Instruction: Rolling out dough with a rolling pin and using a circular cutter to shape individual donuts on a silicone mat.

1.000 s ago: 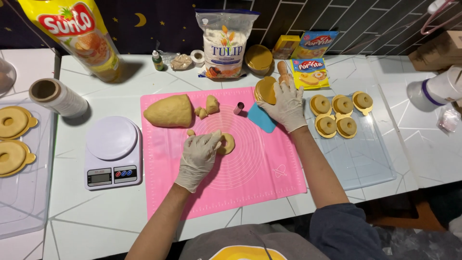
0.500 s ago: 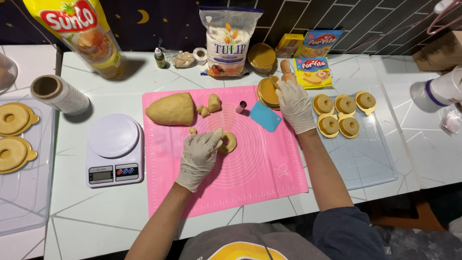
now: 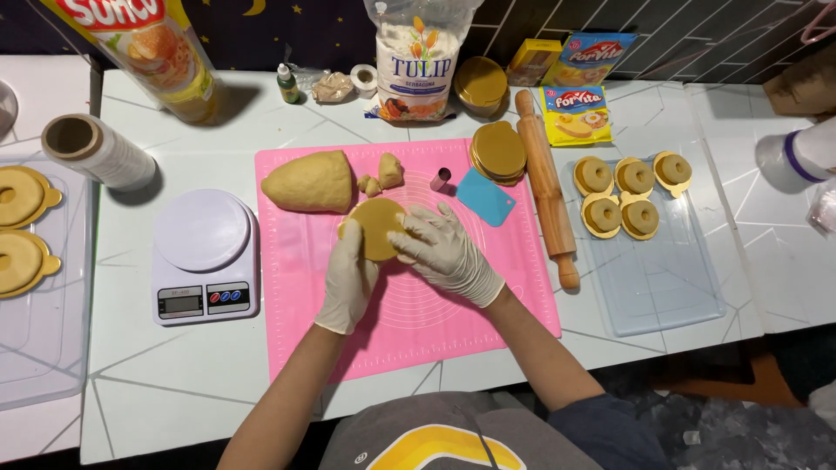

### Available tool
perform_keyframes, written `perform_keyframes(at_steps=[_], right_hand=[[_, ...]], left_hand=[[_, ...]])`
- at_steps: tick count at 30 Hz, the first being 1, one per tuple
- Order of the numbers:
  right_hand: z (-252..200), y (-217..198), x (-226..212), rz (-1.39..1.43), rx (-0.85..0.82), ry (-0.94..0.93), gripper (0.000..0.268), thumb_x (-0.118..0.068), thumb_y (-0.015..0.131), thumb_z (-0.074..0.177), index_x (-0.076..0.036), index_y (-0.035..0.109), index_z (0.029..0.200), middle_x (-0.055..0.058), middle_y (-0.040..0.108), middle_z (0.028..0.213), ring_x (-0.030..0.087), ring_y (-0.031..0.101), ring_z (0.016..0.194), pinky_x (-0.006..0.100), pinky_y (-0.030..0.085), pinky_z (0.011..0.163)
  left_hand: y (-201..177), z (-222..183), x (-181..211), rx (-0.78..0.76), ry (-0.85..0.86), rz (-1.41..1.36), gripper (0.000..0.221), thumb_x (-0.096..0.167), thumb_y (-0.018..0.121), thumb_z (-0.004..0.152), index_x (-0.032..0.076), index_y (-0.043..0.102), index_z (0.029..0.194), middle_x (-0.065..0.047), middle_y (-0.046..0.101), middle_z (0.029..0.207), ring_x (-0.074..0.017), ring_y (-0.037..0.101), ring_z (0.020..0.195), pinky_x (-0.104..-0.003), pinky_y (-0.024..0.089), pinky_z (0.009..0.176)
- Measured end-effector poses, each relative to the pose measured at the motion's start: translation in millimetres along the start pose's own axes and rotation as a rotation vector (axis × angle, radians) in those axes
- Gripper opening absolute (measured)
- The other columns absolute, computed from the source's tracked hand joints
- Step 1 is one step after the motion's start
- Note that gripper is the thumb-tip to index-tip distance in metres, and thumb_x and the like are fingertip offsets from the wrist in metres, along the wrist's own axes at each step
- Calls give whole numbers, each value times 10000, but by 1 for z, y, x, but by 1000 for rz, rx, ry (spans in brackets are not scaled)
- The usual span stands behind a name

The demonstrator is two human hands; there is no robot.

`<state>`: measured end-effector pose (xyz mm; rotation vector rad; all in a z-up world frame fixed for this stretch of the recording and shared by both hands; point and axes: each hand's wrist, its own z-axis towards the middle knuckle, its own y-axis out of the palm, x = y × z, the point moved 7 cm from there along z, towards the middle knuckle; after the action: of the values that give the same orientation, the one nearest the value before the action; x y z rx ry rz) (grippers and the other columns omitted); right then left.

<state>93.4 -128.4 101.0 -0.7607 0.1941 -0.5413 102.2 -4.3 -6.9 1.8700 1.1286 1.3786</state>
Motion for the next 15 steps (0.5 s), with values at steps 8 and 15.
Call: perform_keyframes(at_steps=[8, 15], right_hand=[[-54, 55, 45, -8, -149, 309, 417, -347, 714, 927, -109, 660, 1265, 118, 609, 1127, 348, 610, 1130, 483, 507, 993], [-47, 51, 44, 107, -276, 441, 333, -341, 745, 867, -186, 689, 1157, 66, 591, 1082, 319, 600, 1133, 450, 519, 957]], left_hand=[[15, -21, 69, 227, 241, 237, 357, 424, 562, 1017, 128, 583, 1215, -67, 656, 1186, -212, 649, 1068, -504, 556, 927], [20, -24, 62, 189, 227, 261, 405, 369, 520, 1041, 43, 598, 1268, -114, 660, 1170, -220, 662, 1096, -482, 560, 965]])
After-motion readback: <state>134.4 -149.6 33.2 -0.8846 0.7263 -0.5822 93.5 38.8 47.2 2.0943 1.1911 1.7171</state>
